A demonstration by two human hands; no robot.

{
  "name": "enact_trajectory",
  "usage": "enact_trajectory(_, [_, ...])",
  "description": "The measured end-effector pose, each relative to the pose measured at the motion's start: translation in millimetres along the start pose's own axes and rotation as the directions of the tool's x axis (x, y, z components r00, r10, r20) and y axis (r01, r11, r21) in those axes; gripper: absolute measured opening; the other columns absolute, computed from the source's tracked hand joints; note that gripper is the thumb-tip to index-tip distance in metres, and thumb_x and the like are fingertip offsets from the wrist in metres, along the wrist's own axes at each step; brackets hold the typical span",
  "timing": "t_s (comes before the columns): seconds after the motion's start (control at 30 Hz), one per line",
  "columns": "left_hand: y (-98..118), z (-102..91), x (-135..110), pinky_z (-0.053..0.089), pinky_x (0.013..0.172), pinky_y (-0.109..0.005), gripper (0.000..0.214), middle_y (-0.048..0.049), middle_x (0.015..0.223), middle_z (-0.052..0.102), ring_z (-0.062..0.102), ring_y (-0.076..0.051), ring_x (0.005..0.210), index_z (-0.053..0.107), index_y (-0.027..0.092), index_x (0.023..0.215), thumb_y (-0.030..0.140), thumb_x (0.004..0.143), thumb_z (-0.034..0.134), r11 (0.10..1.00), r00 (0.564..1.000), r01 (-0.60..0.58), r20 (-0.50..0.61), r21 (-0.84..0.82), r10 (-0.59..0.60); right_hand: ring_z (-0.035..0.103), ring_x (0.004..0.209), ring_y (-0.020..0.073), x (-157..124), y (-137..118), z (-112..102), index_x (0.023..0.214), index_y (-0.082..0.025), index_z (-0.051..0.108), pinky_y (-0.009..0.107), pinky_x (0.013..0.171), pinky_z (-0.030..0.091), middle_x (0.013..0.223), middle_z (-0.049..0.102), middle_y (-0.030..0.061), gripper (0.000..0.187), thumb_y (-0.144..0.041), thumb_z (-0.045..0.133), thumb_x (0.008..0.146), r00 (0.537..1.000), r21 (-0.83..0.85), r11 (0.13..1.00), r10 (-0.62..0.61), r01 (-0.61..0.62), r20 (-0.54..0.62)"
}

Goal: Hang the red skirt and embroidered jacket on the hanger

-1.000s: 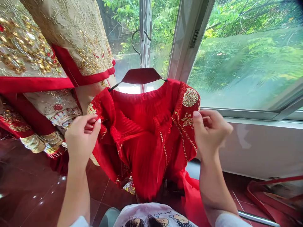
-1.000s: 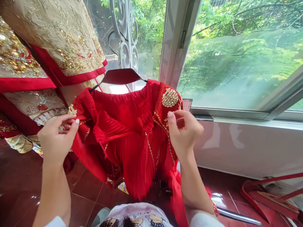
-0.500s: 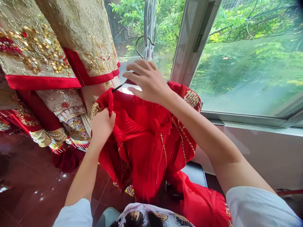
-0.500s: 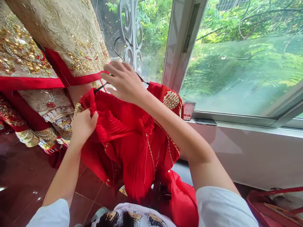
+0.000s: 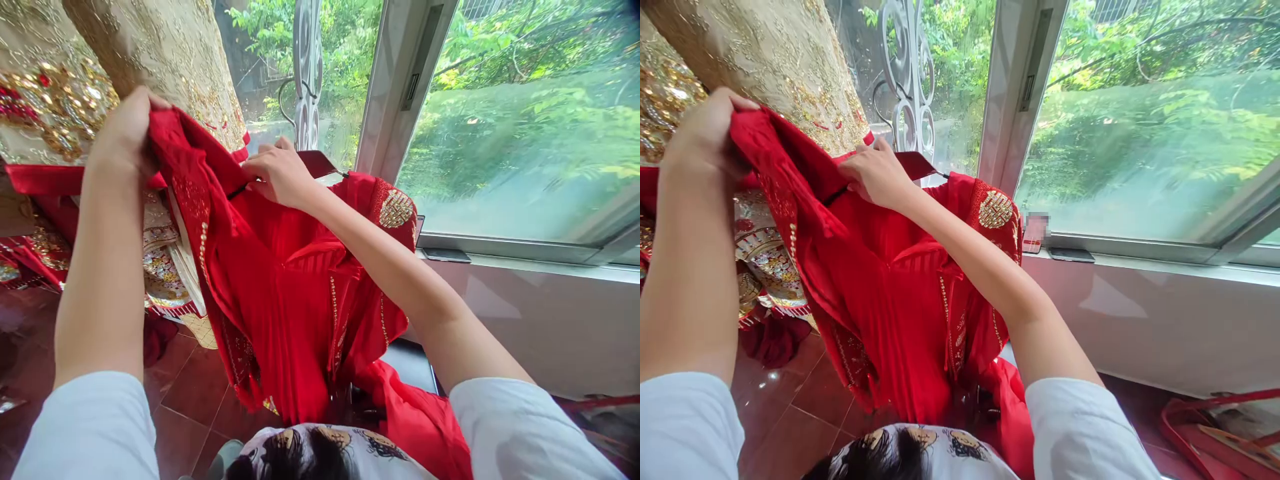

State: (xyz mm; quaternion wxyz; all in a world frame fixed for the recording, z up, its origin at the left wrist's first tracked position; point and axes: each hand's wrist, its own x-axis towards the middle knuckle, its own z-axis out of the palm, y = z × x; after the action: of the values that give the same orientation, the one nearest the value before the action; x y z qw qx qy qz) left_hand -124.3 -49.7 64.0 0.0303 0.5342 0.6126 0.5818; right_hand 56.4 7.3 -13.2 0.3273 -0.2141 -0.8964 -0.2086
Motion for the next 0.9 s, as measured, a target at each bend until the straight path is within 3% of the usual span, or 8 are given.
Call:
enact_trajectory(0.13, [7.3, 37.1, 11.6, 0.031, 0.051, -0.022, 0.025, 0.0035, 0.055, 0.034, 0.036, -0.006, 0.045, 0.035, 0.019, 0.059, 0.017, 0.083, 0.040, 0.988, 0.984, 0.125, 0.142, -0.086, -0.112, 0.054, 0.095, 0.0206, -3.2, 2.4, 4.1, 0.075, -0.019, 0.051, 0.040, 0.089, 0.033, 0.085, 0.064, 0.0017, 0.012, -0.021, 0.049, 0.087, 1.000, -0.007, 1.000, -0.003, 0.003, -0.029])
enact_trajectory(0.27, [-11.6, 58.4, -8.5, 0.035, 0.056, -0.028, 0.021, 0.0017, 0.052, 0.041, 0.039, -0.009, 0.048, 0.046, 0.017, 0.056, 0.020, 0.076, 0.050, 0.969, 0.881, 0.049, 0.447, 0.242, -0.156, 0.054, 0.093, 0.0194, -7.2, 1.9, 7.7, 0.078, -0.018, 0.053, 0.037, 0.086, 0.033, 0.084, 0.062, 0.0013, 0.012, -0.018, 0.046, 0.088, 0.997, 0.005, 1.000, 0.027, -0.027, -0.076])
enact_trajectory(0.43, [-31.5, 48.8, -44.3, 0.040, 0.067, -0.029, 0.029, 0.0032, 0.051, 0.030, 0.039, -0.011, 0.055, 0.040, 0.019, 0.050, 0.024, 0.076, 0.052, 0.879, 0.932, -0.282, 0.327, 0.385, 0.156, 0.054, 0.094, 0.0194, -0.4, -3.2, 10.3, 0.077, -0.017, 0.054, 0.036, 0.090, 0.033, 0.085, 0.063, 0.0023, 0.012, -0.012, 0.047, 0.085, 0.995, 0.037, 0.997, 0.072, -0.070, -0.070])
enact_trajectory(0.57, [-48.5, 54.9, -59.1, 0.042, 0.073, -0.031, 0.027, -0.0012, 0.058, 0.040, 0.048, -0.016, 0.067, 0.036, 0.021, 0.051, 0.020, 0.075, 0.047, 0.821, 0.897, -0.436, 0.105, 0.368, 0.429, 0.056, 0.087, 0.0149, -17.6, -1.6, -18.9, 0.083, -0.017, 0.058, 0.031, 0.084, 0.041, 0.090, 0.063, 0.0023, 0.010, -0.013, 0.049, 0.084, 0.979, 0.152, 0.981, 0.144, -0.121, -0.143])
enact_trajectory(0.63, [-55.0, 58.6, -62.5, 0.043, 0.073, -0.032, 0.023, -0.0023, 0.060, 0.045, 0.052, -0.018, 0.070, 0.039, 0.023, 0.056, 0.023, 0.077, 0.048, 0.848, 0.908, -0.411, 0.062, 0.334, 0.415, 0.057, 0.081, 0.0156, -44.5, 2.8, -42.2, 0.086, -0.017, 0.058, 0.032, 0.079, 0.044, 0.085, 0.060, 0.0035, 0.008, -0.022, 0.052, 0.086, 0.909, 0.147, 0.940, 0.335, -0.307, -0.249])
enact_trajectory(0.7, [-56.2, 60.7, -65.1, 0.045, 0.077, -0.033, 0.011, -0.0037, 0.069, 0.055, 0.057, -0.021, 0.076, 0.051, 0.025, 0.070, 0.032, 0.077, 0.054, 0.870, 0.919, -0.393, 0.099, 0.297, 0.382, 0.057, 0.075, 0.0191, -78.4, 9.3, -58.6, 0.084, -0.017, 0.058, 0.039, 0.078, 0.045, 0.069, 0.055, 0.0024, 0.019, -0.037, 0.056, 0.085, 0.765, 0.084, 0.820, 0.561, -0.566, -0.317])
enact_trajectory(0.77, [-50.6, 64.2, -67.8, 0.044, 0.084, -0.035, 0.022, -0.0057, 0.088, 0.063, 0.058, -0.024, 0.089, 0.058, 0.027, 0.093, 0.041, 0.076, 0.059, 0.869, 0.908, -0.418, 0.144, 0.265, 0.393, 0.056, 0.071, 0.0220, -109.9, 16.5, -59.9, 0.079, -0.018, 0.056, 0.045, 0.077, 0.045, 0.060, 0.048, 0.0005, 0.031, -0.048, 0.064, 0.077, 0.653, 0.017, 0.698, 0.678, -0.716, -0.338])
enact_trajectory(0.9, [-26.3, 84.7, -72.9, 0.039, 0.098, -0.038, 0.056, -0.0077, 0.110, 0.061, 0.052, -0.026, 0.113, 0.051, 0.024, 0.119, 0.054, 0.073, 0.063, 0.857, 0.887, -0.458, 0.193, 0.236, 0.420, 0.057, 0.073, 0.0227, -141.0, 28.7, -25.0, 0.073, -0.019, 0.050, 0.045, 0.073, 0.047, 0.062, 0.049, 0.0026, 0.034, -0.050, 0.062, 0.077, 0.656, -0.009, 0.710, 0.645, -0.704, -0.392])
